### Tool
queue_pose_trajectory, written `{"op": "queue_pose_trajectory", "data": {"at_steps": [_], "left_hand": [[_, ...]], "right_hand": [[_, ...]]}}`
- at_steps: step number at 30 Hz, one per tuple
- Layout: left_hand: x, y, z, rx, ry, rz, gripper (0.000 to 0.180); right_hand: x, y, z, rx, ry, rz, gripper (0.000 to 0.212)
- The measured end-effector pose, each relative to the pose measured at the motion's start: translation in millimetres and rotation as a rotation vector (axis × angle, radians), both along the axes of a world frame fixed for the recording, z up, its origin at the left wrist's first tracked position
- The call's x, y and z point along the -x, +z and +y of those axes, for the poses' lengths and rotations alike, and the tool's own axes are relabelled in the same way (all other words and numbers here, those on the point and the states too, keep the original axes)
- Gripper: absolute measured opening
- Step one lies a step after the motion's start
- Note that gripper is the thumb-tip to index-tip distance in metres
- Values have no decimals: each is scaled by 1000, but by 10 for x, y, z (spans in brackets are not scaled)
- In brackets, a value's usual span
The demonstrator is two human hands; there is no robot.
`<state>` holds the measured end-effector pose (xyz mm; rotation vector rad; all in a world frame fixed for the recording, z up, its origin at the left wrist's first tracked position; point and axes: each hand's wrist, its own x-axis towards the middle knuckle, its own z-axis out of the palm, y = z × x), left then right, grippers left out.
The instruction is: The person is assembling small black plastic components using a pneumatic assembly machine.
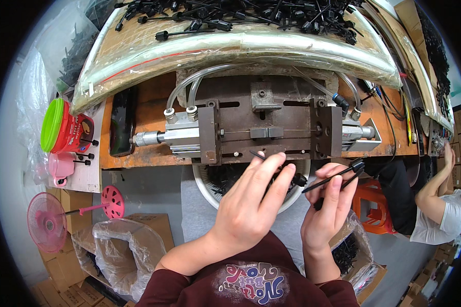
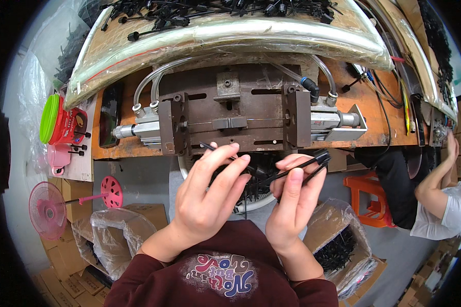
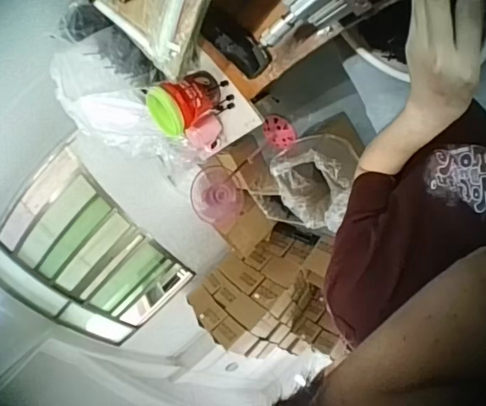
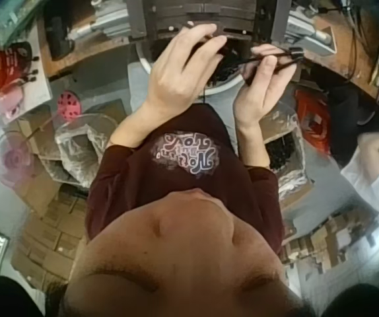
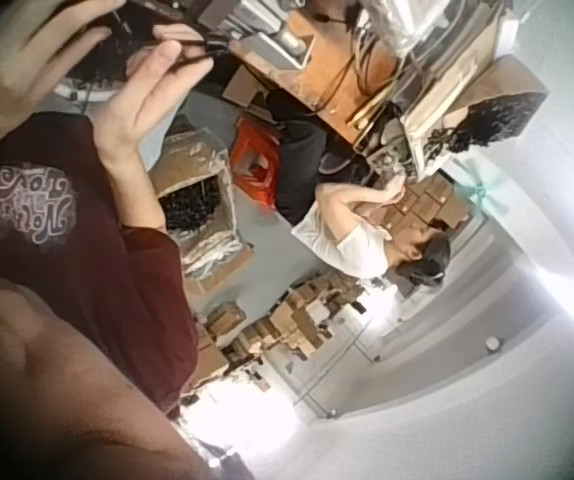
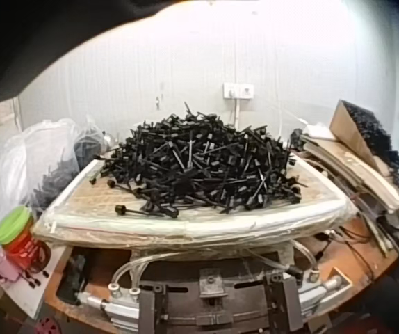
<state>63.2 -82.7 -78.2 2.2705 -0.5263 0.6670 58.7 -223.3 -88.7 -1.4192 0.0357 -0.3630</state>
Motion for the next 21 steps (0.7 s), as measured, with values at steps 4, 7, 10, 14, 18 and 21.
{"op": "queue_pose_trajectory", "data": {"at_steps": [4, 7, 10, 14, 18, 21], "left_hand": [[2, 2, 66, -12, 5, 36, 38], [8, -84, 109, -12, -25, 55, 36], [10, -108, 149, -48, -19, 75, 31], [-82, -142, 190, -167, 4, -12, 26], [-146, -106, 194, -265, 28, -1, 25], [-178, -62, 194, -303, 47, 19, 24]], "right_hand": [[-3, 90, -23, -171, 61, 41, 11], [21, 119, -34, -211, 93, 54, 15], [70, 131, -141, -121, 143, 53, 21], [74, 83, -165, 13, 10, 17, 14], [79, 51, -257, 275, -1, -99, 18], [82, 43, -252, 373, -42, -106, 19]]}}
